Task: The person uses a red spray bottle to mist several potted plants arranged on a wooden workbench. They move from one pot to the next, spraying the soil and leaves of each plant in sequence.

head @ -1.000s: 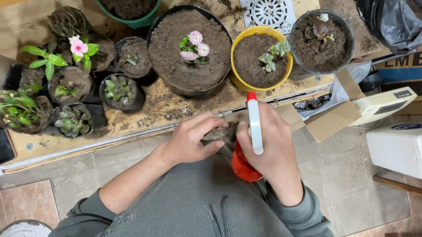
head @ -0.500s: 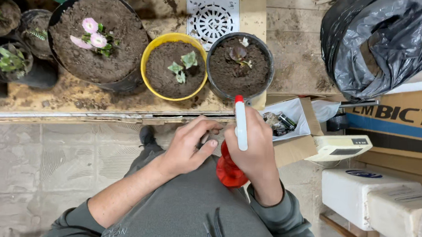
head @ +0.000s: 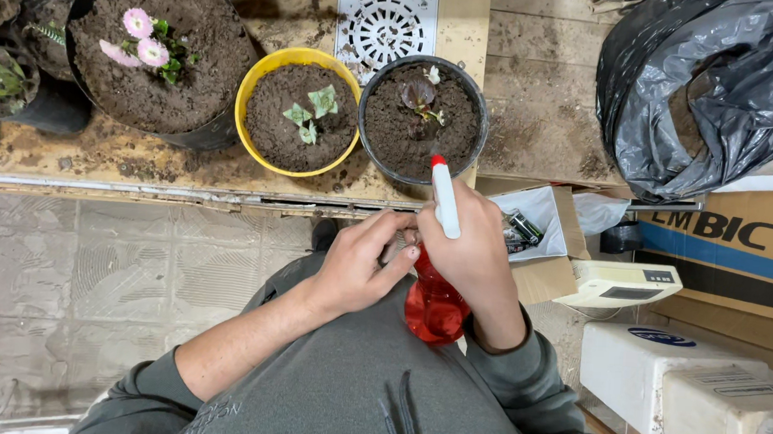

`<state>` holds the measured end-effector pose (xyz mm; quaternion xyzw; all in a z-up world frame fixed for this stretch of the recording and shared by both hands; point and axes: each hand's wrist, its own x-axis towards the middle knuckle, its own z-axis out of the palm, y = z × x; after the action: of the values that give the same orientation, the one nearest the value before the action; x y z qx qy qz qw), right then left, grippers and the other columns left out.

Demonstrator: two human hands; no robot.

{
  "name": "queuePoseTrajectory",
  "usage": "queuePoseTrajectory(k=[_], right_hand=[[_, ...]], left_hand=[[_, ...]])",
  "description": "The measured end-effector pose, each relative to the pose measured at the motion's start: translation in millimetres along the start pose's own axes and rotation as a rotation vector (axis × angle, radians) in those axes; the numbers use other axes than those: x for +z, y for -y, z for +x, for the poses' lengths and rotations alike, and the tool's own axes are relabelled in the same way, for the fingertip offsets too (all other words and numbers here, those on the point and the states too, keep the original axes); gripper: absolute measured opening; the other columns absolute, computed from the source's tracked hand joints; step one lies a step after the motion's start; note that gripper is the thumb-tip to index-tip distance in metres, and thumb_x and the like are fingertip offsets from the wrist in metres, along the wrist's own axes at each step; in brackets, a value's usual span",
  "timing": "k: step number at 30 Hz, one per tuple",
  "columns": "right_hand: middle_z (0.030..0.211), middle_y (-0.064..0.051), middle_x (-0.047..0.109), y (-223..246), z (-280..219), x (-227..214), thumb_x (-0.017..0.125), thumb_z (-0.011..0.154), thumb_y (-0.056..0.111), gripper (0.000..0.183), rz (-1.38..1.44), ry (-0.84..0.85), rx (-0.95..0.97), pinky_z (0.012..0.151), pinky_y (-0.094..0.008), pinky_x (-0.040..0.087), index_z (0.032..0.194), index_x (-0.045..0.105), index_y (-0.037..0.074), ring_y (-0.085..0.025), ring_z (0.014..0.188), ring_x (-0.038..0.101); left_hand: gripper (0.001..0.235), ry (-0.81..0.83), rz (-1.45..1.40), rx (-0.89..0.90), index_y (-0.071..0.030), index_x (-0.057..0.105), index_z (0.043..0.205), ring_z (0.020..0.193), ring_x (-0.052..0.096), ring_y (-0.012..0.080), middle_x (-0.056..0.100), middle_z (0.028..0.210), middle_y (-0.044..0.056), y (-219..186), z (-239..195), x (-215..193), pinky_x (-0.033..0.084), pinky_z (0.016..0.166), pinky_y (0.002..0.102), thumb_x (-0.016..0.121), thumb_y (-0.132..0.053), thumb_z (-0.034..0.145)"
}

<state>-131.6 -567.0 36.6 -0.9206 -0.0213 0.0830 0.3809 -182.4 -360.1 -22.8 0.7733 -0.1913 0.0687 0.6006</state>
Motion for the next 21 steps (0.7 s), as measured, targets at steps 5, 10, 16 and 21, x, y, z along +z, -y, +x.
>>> queuePoseTrajectory(k=[5, 10, 16, 21], right_hand=[[0.081, -0.023, 0.072, -3.8, 4.3, 3.6, 0.076, 0.107, 0.029, 0.025, -0.008, 0.025, 0.034, 0.071, -0.053, 0.062, 0.101, 0.076, 0.004, -0.042, 0.079, 0.08], [0.08, -0.021, 0.072, -1.0, 0.0, 2.3, 0.077, 0.106, 0.026, 0.023, -0.01, 0.004, 0.034, 0.069, -0.05, 0.062, 0.102, 0.078, 0.003, -0.039, 0.078, 0.08], [0.081, -0.024, 0.071, 9.4, -0.4, -3.5, 0.071, 0.11, 0.026, 0.028, -0.001, 0.037, 0.041, 0.07, -0.051, 0.061, 0.105, 0.079, -0.002, -0.039, 0.078, 0.078], [0.082, -0.017, 0.069, 6.5, -2.9, -1.0, 0.072, 0.11, 0.025, 0.027, -0.008, 0.039, -0.011, 0.069, -0.046, 0.062, 0.114, 0.082, 0.001, -0.034, 0.078, 0.079]], left_hand=[[0.029, -0.003, 0.049, -0.019, -0.006, 0.085, 0.139, 0.07, 0.08, 0.0358, 0.085, 0.098, 0.012, 13.7, 3.2, -3.1, 0.064, 0.061, 0.048, 0.08, -0.025, 0.118], [0.022, 0.016, 0.081, -0.04, -0.011, 0.087, 0.13, 0.07, 0.082, 0.0362, 0.084, 0.091, 0.01, 20.7, 9.3, -3.2, 0.064, 0.062, 0.045, 0.079, -0.029, 0.12], [0.022, 0.057, 0.063, -0.055, -0.012, 0.086, 0.128, 0.07, 0.083, 0.0395, 0.083, 0.084, 0.012, 17.3, 17.0, -7.6, 0.065, 0.061, 0.048, 0.069, -0.024, 0.122], [0.02, 0.078, 0.08, -0.106, -0.016, 0.085, 0.129, 0.077, 0.085, 0.0433, 0.082, 0.086, 0.014, 16.2, 16.8, -14.2, 0.066, 0.065, 0.052, 0.071, -0.027, 0.121]])
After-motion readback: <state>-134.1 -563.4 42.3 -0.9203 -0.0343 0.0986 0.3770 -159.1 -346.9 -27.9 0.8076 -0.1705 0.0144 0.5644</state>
